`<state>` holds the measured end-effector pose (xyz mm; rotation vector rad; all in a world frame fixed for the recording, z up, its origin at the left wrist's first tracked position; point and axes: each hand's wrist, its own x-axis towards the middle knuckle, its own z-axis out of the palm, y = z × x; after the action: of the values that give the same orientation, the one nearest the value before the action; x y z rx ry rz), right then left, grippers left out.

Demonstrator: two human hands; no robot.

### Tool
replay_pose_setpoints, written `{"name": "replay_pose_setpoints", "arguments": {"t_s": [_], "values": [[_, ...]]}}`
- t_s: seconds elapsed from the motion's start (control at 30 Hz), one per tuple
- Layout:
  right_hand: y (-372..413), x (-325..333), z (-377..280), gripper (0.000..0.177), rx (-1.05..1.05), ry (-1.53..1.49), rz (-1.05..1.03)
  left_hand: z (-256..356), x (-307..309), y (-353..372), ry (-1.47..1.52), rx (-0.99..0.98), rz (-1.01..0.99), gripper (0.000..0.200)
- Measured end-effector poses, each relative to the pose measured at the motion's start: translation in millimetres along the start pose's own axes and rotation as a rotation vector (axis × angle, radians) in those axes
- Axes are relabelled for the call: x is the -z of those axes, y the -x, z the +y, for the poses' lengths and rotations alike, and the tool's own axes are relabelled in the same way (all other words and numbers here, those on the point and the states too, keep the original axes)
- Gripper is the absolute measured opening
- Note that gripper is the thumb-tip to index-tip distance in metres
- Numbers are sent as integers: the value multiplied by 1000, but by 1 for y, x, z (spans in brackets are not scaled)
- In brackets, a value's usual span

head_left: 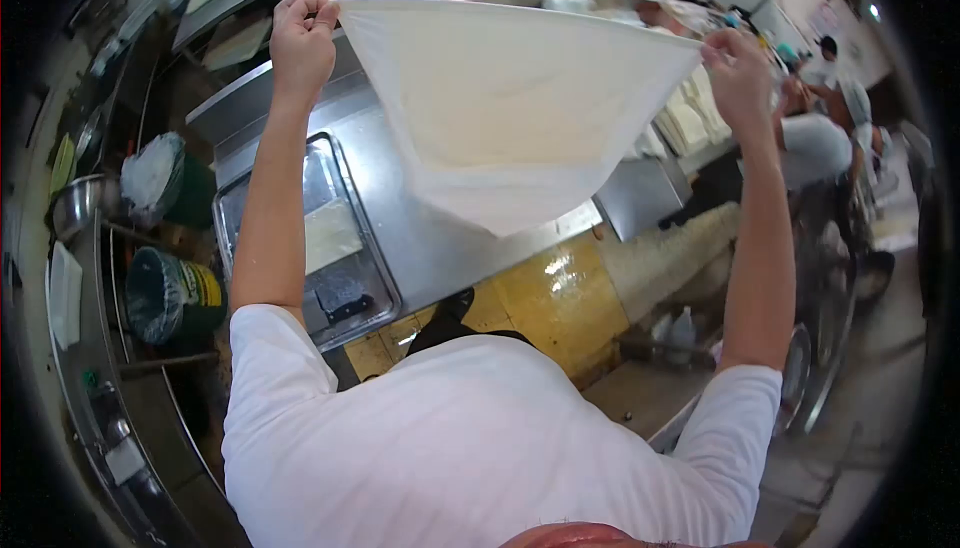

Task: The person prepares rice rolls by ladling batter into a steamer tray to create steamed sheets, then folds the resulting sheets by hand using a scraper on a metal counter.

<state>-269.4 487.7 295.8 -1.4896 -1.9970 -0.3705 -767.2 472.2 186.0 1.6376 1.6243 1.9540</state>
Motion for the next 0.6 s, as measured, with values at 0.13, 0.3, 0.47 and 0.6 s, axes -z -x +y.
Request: {"name": "replay_pose_setpoints", "arguments": {"t_s": [0.13, 0.3, 0.47, 0.6], "values": [[-86, -112, -26, 18, -1, -43, -91, -74, 18, -53, -305, -125, 122, 14], [-173, -203, -47, 20, -68, -93, -215, -116, 26, -104, -401, -61, 147, 14], [-211, -226, -61, 22, -142, -182, -202, -110, 31, -133, -480, -89, 269, 18], [-205, -221, -54, 19, -101, -348, -233, -83, 44, -118, -413, -64, 209, 17]]}}
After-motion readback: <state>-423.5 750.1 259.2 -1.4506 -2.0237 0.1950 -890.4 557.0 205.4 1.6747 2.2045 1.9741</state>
